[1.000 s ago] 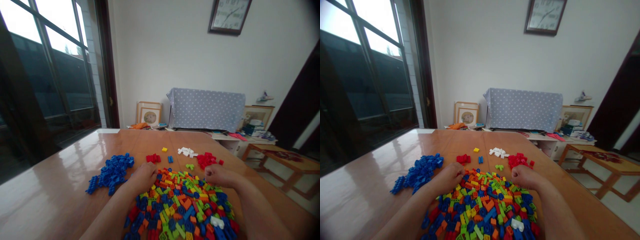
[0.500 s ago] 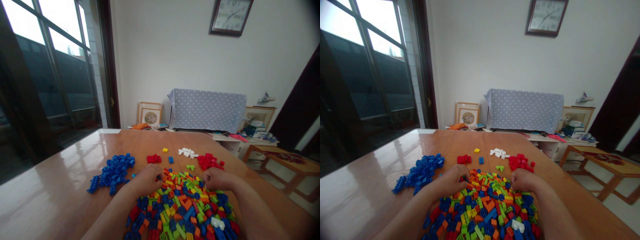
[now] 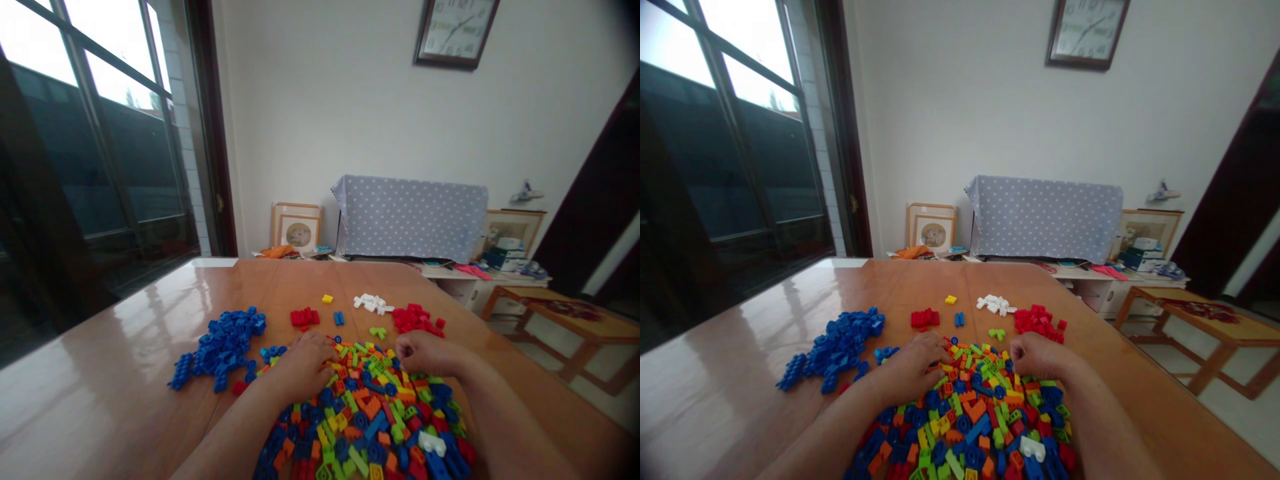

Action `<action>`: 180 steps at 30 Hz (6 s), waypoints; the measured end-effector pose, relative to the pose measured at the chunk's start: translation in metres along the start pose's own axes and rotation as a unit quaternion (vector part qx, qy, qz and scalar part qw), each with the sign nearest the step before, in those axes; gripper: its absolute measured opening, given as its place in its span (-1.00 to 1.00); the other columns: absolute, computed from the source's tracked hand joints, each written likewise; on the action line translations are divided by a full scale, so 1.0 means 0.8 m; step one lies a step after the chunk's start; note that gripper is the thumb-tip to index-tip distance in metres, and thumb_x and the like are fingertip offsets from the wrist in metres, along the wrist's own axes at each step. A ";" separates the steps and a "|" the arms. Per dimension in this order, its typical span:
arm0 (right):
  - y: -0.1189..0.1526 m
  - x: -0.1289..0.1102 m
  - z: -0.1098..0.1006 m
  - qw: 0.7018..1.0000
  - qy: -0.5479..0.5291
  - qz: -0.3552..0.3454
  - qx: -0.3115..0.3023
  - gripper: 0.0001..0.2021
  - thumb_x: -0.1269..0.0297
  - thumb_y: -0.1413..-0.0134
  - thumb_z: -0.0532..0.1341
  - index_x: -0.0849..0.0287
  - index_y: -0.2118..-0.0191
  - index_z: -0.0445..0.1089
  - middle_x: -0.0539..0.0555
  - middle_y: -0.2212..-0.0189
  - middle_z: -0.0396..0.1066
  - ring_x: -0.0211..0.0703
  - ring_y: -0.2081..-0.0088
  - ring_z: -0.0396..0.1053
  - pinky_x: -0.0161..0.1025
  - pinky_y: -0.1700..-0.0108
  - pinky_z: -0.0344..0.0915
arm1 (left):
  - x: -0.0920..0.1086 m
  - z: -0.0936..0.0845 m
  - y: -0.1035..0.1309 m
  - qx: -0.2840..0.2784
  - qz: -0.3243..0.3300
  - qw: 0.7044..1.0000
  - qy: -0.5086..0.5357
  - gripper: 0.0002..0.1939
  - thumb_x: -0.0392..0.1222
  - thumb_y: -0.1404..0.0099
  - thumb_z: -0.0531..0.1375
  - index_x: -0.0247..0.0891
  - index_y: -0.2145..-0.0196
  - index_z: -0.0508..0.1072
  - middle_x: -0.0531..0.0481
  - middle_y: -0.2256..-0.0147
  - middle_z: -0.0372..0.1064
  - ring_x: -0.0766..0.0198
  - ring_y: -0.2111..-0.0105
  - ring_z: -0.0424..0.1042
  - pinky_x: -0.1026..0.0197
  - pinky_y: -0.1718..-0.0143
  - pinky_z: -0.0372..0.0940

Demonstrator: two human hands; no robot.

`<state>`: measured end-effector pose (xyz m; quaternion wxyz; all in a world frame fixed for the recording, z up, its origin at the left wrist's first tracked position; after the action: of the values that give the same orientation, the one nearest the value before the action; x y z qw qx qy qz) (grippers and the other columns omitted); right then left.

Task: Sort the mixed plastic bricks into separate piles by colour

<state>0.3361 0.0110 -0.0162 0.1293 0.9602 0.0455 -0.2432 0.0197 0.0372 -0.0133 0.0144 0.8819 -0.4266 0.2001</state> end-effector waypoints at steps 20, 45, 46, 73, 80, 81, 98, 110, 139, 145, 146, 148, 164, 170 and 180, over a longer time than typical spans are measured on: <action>0.021 -0.026 -0.009 0.996 -0.021 -0.057 -0.062 -0.89 0.42 0.12 0.18 0.21 0.42 0.45 -0.07 0.55 0.35 -0.33 0.50 0.22 -0.42 0.50 0.04 | 0.010 -0.009 -0.002 0.093 -0.044 0.992 0.069 -0.86 -0.18 -0.35 0.07 -0.21 0.26 0.40 -0.04 0.31 0.39 0.20 0.29 0.34 0.25 0.30 0.15; 0.014 -0.056 0.015 0.980 0.166 -0.025 -0.101 -0.81 0.45 0.35 0.21 0.13 0.44 0.34 -0.12 0.54 0.31 -0.32 0.50 0.21 -0.39 0.52 -0.09 | 0.001 -0.021 0.006 0.103 -0.072 0.991 0.051 -0.85 -0.13 -0.34 0.06 -0.19 0.25 0.38 -0.04 0.32 0.42 0.22 0.33 0.37 0.27 0.39 0.08; 0.015 -0.055 0.015 0.981 0.168 -0.023 -0.096 -0.80 0.45 0.35 0.21 0.13 0.43 0.35 -0.12 0.54 0.32 -0.32 0.49 0.22 -0.39 0.52 -0.09 | 0.001 -0.022 0.006 0.102 -0.075 0.990 0.054 -0.85 -0.13 -0.34 0.06 -0.20 0.25 0.38 -0.04 0.32 0.43 0.22 0.33 0.38 0.27 0.39 0.08; 0.005 -0.173 0.019 0.939 -0.283 -0.162 0.110 -0.72 0.03 -0.12 0.22 0.18 0.29 0.39 -0.07 0.49 0.29 -0.29 0.46 0.21 -0.36 0.43 0.13 | 0.014 -0.024 -0.005 0.135 -0.109 0.811 0.559 -0.73 -0.08 -0.21 0.24 -0.30 0.22 0.36 -0.01 0.36 0.41 0.31 0.37 0.40 0.29 0.36 0.22; -0.016 -0.173 0.048 0.916 -0.310 -0.189 0.172 -0.68 -0.03 -0.14 0.23 0.17 0.29 0.43 -0.02 0.44 0.35 -0.23 0.38 0.25 -0.32 0.34 0.20 | 0.011 -0.015 -0.009 0.138 -0.130 0.775 0.602 -0.72 -0.07 -0.18 0.24 -0.28 0.22 0.33 0.01 0.37 0.42 0.29 0.37 0.45 0.27 0.34 0.26; -0.017 -0.171 0.051 0.916 -0.307 -0.188 0.177 -0.66 -0.05 -0.13 0.23 0.17 0.30 0.44 -0.02 0.44 0.35 -0.22 0.38 0.26 -0.31 0.34 0.21 | 0.011 -0.013 -0.010 0.142 -0.134 0.776 0.600 -0.72 -0.06 -0.18 0.25 -0.28 0.23 0.33 0.01 0.38 0.42 0.29 0.38 0.45 0.27 0.35 0.26; 0.000 -0.179 0.057 0.861 -0.475 -0.097 0.151 -0.56 -0.15 0.06 0.34 0.15 0.28 0.37 0.05 0.41 0.48 -0.12 0.36 0.45 -0.21 0.32 0.40 | 0.014 -0.006 -0.017 0.161 -0.086 0.794 0.580 -0.61 0.01 -0.21 0.27 -0.33 0.12 0.45 -0.01 0.34 0.43 0.34 0.39 0.38 0.29 0.34 0.23; 0.000 -0.175 0.057 0.839 -0.519 -0.098 0.130 -0.62 -0.02 0.06 0.38 0.16 0.27 0.36 0.04 0.37 0.50 -0.15 0.32 0.48 -0.23 0.28 0.40 | 0.016 -0.005 -0.019 0.184 -0.087 0.768 0.607 -0.56 0.04 -0.19 0.31 -0.35 0.11 0.45 -0.06 0.31 0.46 0.30 0.35 0.41 0.25 0.29 0.25; -0.003 -0.164 0.059 0.844 -0.504 -0.117 0.140 -0.63 -0.04 -0.08 0.31 0.19 0.24 0.37 0.03 0.42 0.49 -0.23 0.41 0.43 -0.31 0.36 0.36 | 0.026 -0.013 -0.013 0.161 -0.114 0.787 0.585 -0.62 0.01 -0.11 0.34 -0.30 0.25 0.40 0.02 0.42 0.42 0.35 0.46 0.37 0.31 0.39 0.23; -0.001 -0.166 0.057 0.850 -0.495 -0.112 0.140 -0.62 -0.07 -0.06 0.31 0.18 0.24 0.37 0.02 0.43 0.49 -0.22 0.41 0.44 -0.31 0.36 0.36 | 0.028 -0.014 -0.012 0.153 -0.134 0.784 0.587 -0.61 0.05 -0.06 0.36 -0.29 0.34 0.39 0.04 0.51 0.40 0.35 0.52 0.36 0.31 0.44 0.23; -0.001 -0.166 0.057 0.853 -0.490 -0.112 0.141 -0.62 -0.07 -0.07 0.30 0.17 0.23 0.37 0.02 0.43 0.49 -0.22 0.41 0.44 -0.31 0.36 0.36 | 0.026 -0.012 -0.013 0.152 -0.135 0.784 0.587 -0.61 0.05 -0.06 0.36 -0.29 0.34 0.38 0.04 0.51 0.40 0.35 0.52 0.36 0.31 0.44 0.23; -0.001 -0.166 0.056 0.864 -0.470 -0.112 0.143 -0.63 -0.06 -0.08 0.28 0.17 0.23 0.38 0.01 0.43 0.49 -0.23 0.41 0.44 -0.31 0.36 0.36 | 0.022 -0.009 -0.014 0.149 -0.135 0.787 0.584 -0.62 0.04 -0.08 0.35 -0.29 0.33 0.38 0.05 0.50 0.40 0.35 0.52 0.37 0.32 0.45 0.22; 0.026 -0.170 0.002 0.903 -0.370 -0.086 0.202 -0.56 -0.13 0.07 0.33 0.19 0.29 0.40 0.02 0.50 0.48 -0.19 0.45 0.45 -0.29 0.39 0.38 | -0.001 -0.032 -0.006 0.222 -0.150 0.774 0.574 -0.70 -0.09 -0.14 0.30 -0.31 0.24 0.39 0.01 0.42 0.43 0.33 0.44 0.42 0.30 0.40 0.26; 0.006 -0.147 -0.023 0.899 -0.367 -0.080 0.226 -0.62 -0.03 0.04 0.35 0.20 0.28 0.40 0.05 0.48 0.51 -0.22 0.45 0.45 -0.30 0.39 0.38 | -0.034 -0.043 0.002 0.332 -0.192 0.715 0.585 -0.71 -0.09 -0.09 0.31 -0.31 0.29 0.39 0.01 0.43 0.43 0.35 0.45 0.42 0.32 0.40 0.25; -0.141 -0.126 -0.003 0.943 -0.275 0.044 0.183 -0.86 0.27 -0.21 0.24 0.26 0.20 0.41 0.04 0.41 0.50 -0.27 0.42 0.45 -0.33 0.37 0.40 | -0.060 -0.050 0.011 0.397 -0.225 0.670 0.586 -0.68 -0.05 -0.07 0.30 -0.31 0.30 0.38 -0.01 0.42 0.43 0.34 0.47 0.42 0.30 0.42 0.26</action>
<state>0.2316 0.1176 0.0085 -0.0303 0.8643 -0.0793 -0.4957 -0.0273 0.0757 0.0048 -0.0460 0.5750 0.0002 0.8169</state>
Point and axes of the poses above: each hand's wrist, its own y-axis away from the middle knuckle, its own z-axis out of the palm, x = y × z, the point moved 1 cm from there along -y, towards the middle knuckle
